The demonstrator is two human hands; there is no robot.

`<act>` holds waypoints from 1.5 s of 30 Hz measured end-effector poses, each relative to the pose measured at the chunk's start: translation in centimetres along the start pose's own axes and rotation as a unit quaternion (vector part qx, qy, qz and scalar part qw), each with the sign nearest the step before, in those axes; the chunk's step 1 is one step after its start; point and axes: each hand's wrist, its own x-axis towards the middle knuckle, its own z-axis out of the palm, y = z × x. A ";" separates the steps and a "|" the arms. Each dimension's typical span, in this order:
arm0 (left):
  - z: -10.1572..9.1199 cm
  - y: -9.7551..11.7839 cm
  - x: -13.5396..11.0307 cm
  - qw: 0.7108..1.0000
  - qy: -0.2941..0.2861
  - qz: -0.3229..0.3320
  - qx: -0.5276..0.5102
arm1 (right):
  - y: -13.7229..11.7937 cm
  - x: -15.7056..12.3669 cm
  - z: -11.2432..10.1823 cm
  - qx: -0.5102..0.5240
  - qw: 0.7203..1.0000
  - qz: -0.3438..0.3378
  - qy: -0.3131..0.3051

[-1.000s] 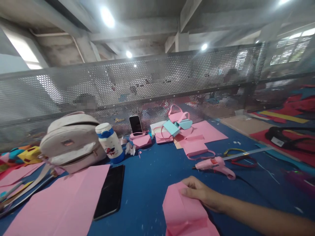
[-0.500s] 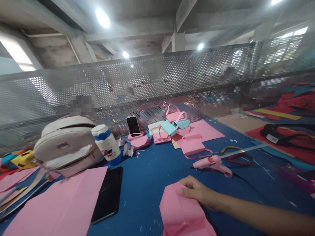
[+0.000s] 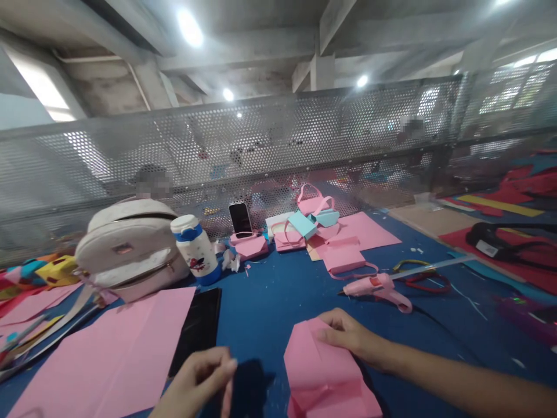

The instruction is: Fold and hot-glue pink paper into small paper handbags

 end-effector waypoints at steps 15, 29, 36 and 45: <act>5.4 2.9 8.0 0.990 -0.073 0.074 -0.099 | -1.5 0.8 -0.1 -0.150 0.983 -0.088 0.064; 4.5 3.4 9.3 0.961 0.012 0.105 -0.257 | -1.3 1.0 -0.4 -0.338 0.934 -0.044 0.107; 4.0 3.1 9.8 0.937 0.009 0.108 -0.331 | -2.4 0.4 0.0 -0.302 0.952 -0.057 -0.006; 4.4 3.5 9.1 0.912 -0.016 0.062 -0.405 | -2.0 0.6 -0.2 -0.256 0.966 -0.038 -0.001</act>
